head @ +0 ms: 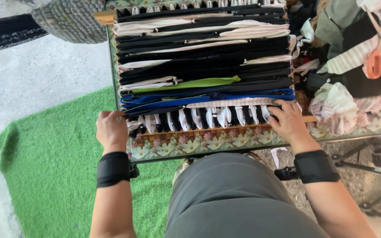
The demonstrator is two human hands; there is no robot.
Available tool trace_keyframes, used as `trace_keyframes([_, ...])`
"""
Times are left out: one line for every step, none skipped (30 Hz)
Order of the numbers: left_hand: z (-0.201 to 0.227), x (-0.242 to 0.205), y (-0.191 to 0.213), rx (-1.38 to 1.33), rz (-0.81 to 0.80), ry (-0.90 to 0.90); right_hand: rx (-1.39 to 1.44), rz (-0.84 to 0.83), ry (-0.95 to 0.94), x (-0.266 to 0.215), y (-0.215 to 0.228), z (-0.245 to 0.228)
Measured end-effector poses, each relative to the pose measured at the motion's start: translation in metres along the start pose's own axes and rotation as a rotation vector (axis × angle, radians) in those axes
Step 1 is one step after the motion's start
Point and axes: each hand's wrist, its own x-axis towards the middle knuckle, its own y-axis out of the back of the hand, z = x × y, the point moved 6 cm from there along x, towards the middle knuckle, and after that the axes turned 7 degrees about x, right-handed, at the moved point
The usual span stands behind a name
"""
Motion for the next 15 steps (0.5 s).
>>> trace_keyframes([-0.007,0.0,0.002,-0.005,-0.002,-0.013,-0.007,0.005,-0.011,0.001,0.002,-0.002])
trace_keyframes([-0.016,0.001,0.005,-0.119,0.01,0.02,0.038,-0.002,-0.027,0.003,0.004,-0.004])
trace_keyframes([-0.025,0.001,0.006,-0.234,0.021,0.054,0.084,-0.008,-0.042,0.004,0.007,-0.005])
trace_keyframes([-0.023,-0.001,0.012,-0.24,0.014,0.045,0.074,-0.007,-0.052,0.01,0.017,-0.022])
trace_keyframes([-0.019,-0.003,0.018,-0.449,0.021,-0.02,0.124,0.055,-0.048,0.017,0.031,-0.04])
trace_keyframes([-0.014,-0.002,0.026,-0.656,0.03,-0.086,0.174,0.121,-0.044,0.026,0.043,-0.057])
trace_keyframes([0.012,-0.006,0.057,-0.663,0.024,-0.097,0.165,0.128,-0.052,0.042,0.06,-0.085])
trace_keyframes([0.042,-0.013,0.087,-0.673,-0.042,-0.198,0.213,0.129,0.03,0.056,0.076,-0.12])
trace_keyframes([0.073,-0.022,0.117,-0.682,-0.109,-0.298,0.26,0.131,0.112,0.069,0.093,-0.154])
trace_keyframes([0.091,-0.026,0.134,-0.685,-0.123,-0.317,0.252,0.138,0.092,0.082,0.101,-0.178])
trace_keyframes([0.121,-0.037,0.163,-0.694,0.0,-0.603,0.333,0.119,0.23,0.094,0.11,-0.208])
trace_keyframes([0.15,-0.054,0.191,-0.7,0.119,-0.891,0.413,0.098,0.365,0.106,0.121,-0.238])
trace_keyframes([0.168,-0.057,0.199,-0.708,0.103,-0.91,0.403,0.105,0.342,0.112,0.128,-0.252])
trace_keyframes([0.187,-0.065,0.21,-0.729,0.135,-0.987,0.512,0.08,0.418,0.114,0.136,-0.27])
trace_keyframes([0.207,-0.074,0.222,-0.75,0.166,-1.065,0.62,0.055,0.494,0.118,0.145,-0.287])
